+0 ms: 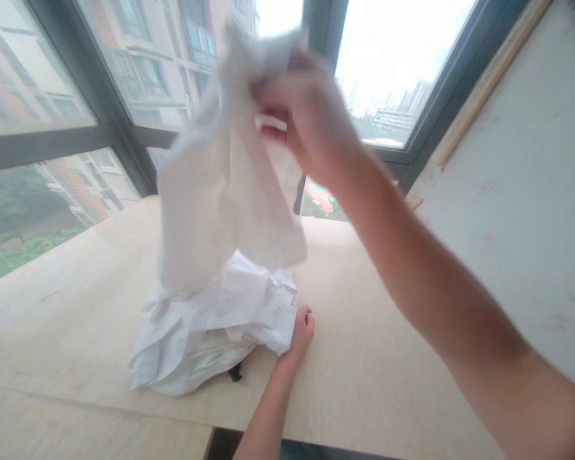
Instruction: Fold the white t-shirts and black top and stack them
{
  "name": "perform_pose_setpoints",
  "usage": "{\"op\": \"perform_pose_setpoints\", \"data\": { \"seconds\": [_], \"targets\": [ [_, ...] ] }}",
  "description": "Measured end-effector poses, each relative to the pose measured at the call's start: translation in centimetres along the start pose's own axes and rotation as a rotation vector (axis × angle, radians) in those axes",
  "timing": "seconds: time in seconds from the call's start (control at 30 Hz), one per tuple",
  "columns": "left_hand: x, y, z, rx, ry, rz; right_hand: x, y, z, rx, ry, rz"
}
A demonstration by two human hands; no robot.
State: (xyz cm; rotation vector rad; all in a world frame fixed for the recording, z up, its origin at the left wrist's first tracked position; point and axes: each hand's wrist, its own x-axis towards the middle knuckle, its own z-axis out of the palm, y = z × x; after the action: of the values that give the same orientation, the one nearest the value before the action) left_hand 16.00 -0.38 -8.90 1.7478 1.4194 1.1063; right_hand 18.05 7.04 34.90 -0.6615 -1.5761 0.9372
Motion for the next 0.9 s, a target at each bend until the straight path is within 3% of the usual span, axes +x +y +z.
{"op": "perform_pose_setpoints", "data": {
  "seconds": [0.07, 0.1, 0.17, 0.2, 0.27, 0.33, 0.43, 0.5, 0.57, 0.63, 0.7, 0.8, 0.9],
  "targets": [
    [0.0, 0.0, 0.0, -0.014, 0.010, -0.003, -5.4, 6.0, 0.3, -0.152, -0.184, 0.056],
    [0.0, 0.0, 0.1, -0.022, 0.015, -0.007, -8.4, 9.4, -0.1, -0.278, -0.247, 0.159],
    [0.0, 0.0, 0.3, -0.040, 0.026, -0.019, -14.4, 15.8, -2.3, -0.395, -0.369, 0.272],
    [0.1, 0.0, 0.4, -0.049, 0.029, -0.026, -17.3, 18.6, -4.0, -0.492, -0.364, 0.350],
    [0.1, 0.0, 0.5, -0.065, 0.029, -0.037, -23.0, 22.5, -8.1, -0.573, -0.166, 0.537],
    [0.1, 0.0, 0.5, -0.071, 0.019, -0.042, -28.7, 24.3, -12.2, -0.601, 0.088, 0.708],
    [0.2, 0.2, 0.2, -0.071, -0.007, -0.038, -37.3, 23.9, -16.1, -0.679, 0.391, 0.780],
    [0.3, 0.3, -0.1, -0.070, -0.025, -0.034, -42.4, 22.8, -16.1, -0.648, 0.483, 0.790],
    [0.4, 0.3, -0.3, -0.068, -0.042, -0.033, -46.0, 21.8, -14.5, -0.624, 0.515, 0.782],
    [0.5, 0.3, -0.5, -0.058, -0.058, -0.033, -47.8, 21.5, -12.2, -0.645, 0.511, 0.735],
    [0.6, 0.5, -0.7, -0.042, -0.072, -0.036, -47.8, 21.8, -10.4, -0.685, 0.448, 0.656],
    [0.9, 0.8, -1.1, -0.010, -0.083, -0.041, -45.7, 22.8, -9.3, -0.716, 0.306, 0.562],
    [1.0, 1.3, -1.5, 0.016, -0.089, -0.050, -42.8, 23.9, -9.5, -0.670, 0.252, 0.541]
  ]
}}
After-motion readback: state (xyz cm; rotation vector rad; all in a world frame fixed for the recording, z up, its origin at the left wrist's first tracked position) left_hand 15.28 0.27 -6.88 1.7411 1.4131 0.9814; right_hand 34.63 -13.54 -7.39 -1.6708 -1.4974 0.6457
